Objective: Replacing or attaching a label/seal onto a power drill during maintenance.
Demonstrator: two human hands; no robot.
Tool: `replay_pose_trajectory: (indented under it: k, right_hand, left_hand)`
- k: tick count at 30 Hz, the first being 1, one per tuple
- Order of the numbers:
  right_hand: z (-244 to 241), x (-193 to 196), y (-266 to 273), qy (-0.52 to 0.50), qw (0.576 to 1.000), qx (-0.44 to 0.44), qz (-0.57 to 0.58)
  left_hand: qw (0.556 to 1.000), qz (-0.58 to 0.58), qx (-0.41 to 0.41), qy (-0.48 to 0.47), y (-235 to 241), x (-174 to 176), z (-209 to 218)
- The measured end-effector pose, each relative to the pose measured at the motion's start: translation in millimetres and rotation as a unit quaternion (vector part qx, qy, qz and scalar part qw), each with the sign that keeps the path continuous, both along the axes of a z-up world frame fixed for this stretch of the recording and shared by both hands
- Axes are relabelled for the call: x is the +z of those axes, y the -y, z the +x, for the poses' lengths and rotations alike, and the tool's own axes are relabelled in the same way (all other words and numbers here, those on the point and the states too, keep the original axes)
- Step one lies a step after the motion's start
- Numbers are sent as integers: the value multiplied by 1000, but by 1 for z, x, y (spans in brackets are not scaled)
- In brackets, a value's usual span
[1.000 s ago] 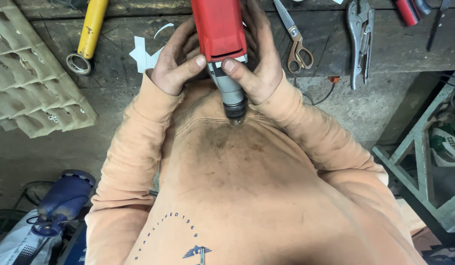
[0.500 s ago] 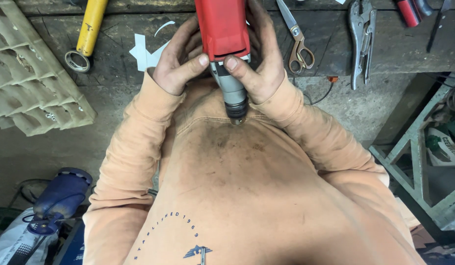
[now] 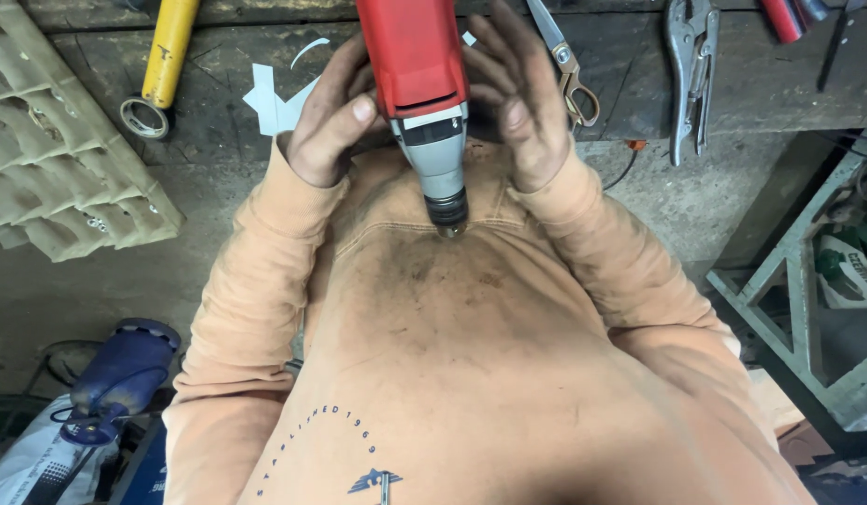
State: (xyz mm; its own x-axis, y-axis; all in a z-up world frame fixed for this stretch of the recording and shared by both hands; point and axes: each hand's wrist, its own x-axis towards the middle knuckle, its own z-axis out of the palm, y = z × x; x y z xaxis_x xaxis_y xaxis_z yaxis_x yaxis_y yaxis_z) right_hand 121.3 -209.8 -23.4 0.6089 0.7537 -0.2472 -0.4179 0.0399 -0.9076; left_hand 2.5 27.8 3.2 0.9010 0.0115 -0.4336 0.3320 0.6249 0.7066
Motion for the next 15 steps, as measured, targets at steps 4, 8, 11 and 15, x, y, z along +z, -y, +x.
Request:
replay_pose_trajectory:
  k: [4, 8, 11, 15]
  right_hand:
    - [20, -8, 25, 158, 975, -36, -150]
    - [43, 17, 29, 338, 890, -9, -307]
    - [43, 7, 34, 433, 838, 58, -327]
    - [36, -8, 24, 518, 780, 73, -342]
  left_hand:
    - [999, 36, 0, 2, 1, 10, 2]
    - [1000, 23, 8, -7, 5, 9, 4]
    - [1000, 19, 12, -16, 4, 9, 3]
    - [999, 27, 8, -17, 4, 10, 5]
